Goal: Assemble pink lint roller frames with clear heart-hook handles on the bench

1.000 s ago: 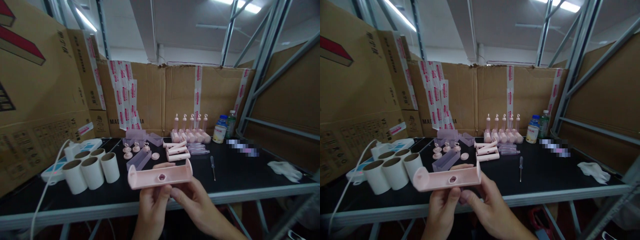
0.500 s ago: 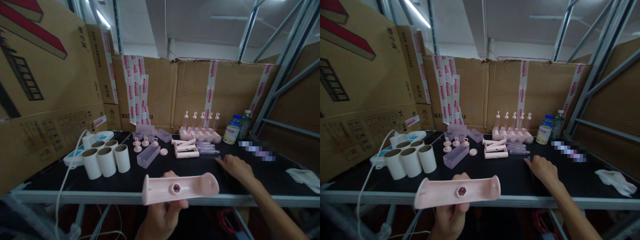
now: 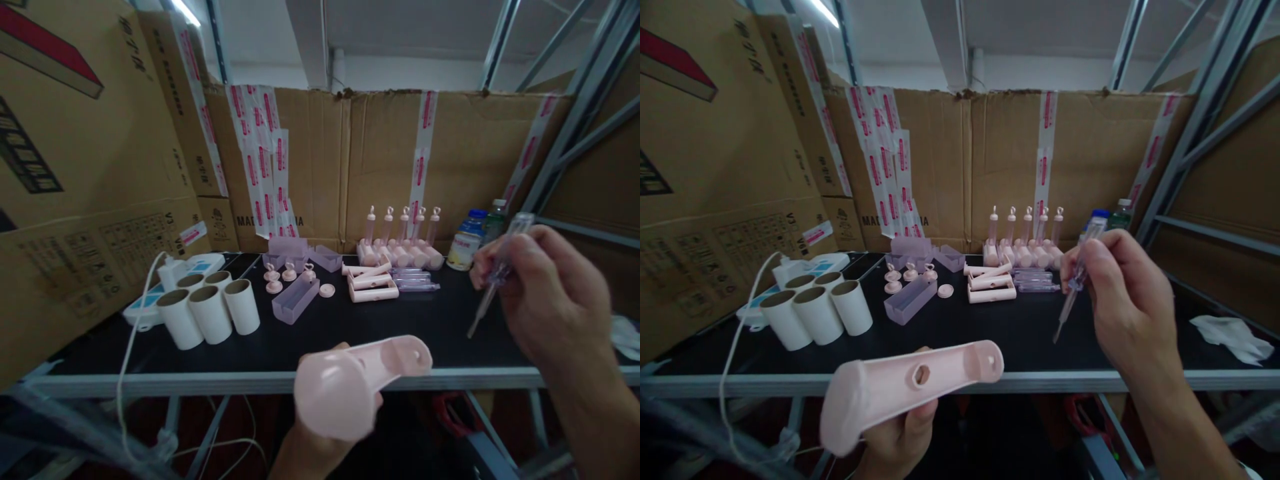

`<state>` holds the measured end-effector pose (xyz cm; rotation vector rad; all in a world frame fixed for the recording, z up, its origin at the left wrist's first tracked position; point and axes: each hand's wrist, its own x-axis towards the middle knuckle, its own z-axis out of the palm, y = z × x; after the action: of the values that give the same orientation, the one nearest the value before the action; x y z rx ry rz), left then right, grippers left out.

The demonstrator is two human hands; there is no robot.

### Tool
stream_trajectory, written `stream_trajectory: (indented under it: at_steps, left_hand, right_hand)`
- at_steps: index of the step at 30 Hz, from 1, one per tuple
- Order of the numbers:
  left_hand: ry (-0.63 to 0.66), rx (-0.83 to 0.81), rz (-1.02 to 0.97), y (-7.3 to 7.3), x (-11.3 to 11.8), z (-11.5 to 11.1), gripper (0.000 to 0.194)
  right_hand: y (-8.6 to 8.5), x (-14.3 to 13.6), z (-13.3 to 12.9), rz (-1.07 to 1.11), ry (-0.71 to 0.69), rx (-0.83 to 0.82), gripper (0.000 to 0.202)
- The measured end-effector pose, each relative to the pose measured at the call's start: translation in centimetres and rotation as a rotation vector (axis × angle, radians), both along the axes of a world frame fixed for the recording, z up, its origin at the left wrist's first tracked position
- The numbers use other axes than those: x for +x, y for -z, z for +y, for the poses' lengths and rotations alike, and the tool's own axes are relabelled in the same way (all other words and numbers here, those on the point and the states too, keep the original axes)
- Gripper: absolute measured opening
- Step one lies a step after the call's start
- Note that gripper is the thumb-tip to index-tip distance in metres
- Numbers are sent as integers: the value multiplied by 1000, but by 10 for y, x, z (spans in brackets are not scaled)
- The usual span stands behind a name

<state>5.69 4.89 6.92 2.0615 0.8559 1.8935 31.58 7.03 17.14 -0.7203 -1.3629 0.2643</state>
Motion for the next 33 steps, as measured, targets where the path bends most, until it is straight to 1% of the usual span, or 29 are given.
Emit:
stream_trajectory:
  at_steps: [1, 2, 3, 4, 6, 7, 9, 11, 12, 14, 17, 20, 22, 25, 28, 30, 33]
  left_hand:
    - [-44, 7, 11, 0, 1, 0, 39]
    - [-68, 7, 28, -1, 4, 0, 39]
    - [-73, -4, 40, -2, 9, 1, 38]
    - [-63, -20, 49, -3, 16, 1, 37]
    - [-63, -70, -22, -5, 36, 2, 31]
    - [-69, -91, -68, -5, 47, 2, 28]
    - [-95, -139, -212, -4, 65, 1, 28]
    - [-78, -195, -311, -2, 74, 0, 31]
    - [-58, -218, -338, -1, 75, 1, 33]
    - [-19, -250, -362, 1, 71, 2, 35]
    - [50, -294, -354, -1, 61, 2, 32]
    - [123, -364, -298, -10, 54, 1, 24]
    - [133, -406, -288, -19, 52, 2, 19]
    - [175, -463, -328, -30, 51, 5, 24]
    - [228, -583, -364, -31, 49, 10, 27]
    - [219, -702, -410, -30, 45, 13, 32]
    - [199, -873, -524, -29, 34, 17, 38]
  right_hand:
    - [-5, -14, -7, 26, -24, 10, 19]
    - [-7, -28, -12, 33, -57, -10, 17]
    - [-4, -43, -16, 12, -81, -60, 15]
    - [1, -57, -17, -14, -80, -115, 15]
    - [20, -84, -15, 7, -4, -215, 16]
    - [31, -96, -13, 59, 37, -235, 18]
    - [51, -113, -9, 225, 116, -248, 23]
    - [62, -123, -6, 313, 116, -250, 25]
    - [64, -125, -5, 330, 91, -256, 26]
    - [62, -125, -4, 325, 25, -288, 28]
    - [52, -121, -1, 288, -31, -359, 28]
    - [39, -116, 5, 226, -54, -365, 28]
    - [30, -114, 8, 186, -82, -356, 28]
    - [22, -116, 11, 139, -162, -368, 28]
    - [20, -114, 18, 37, -237, -366, 26]
    - [21, -104, 27, -78, -200, -322, 23]
    - [26, -77, 38, -221, -80, -274, 24]
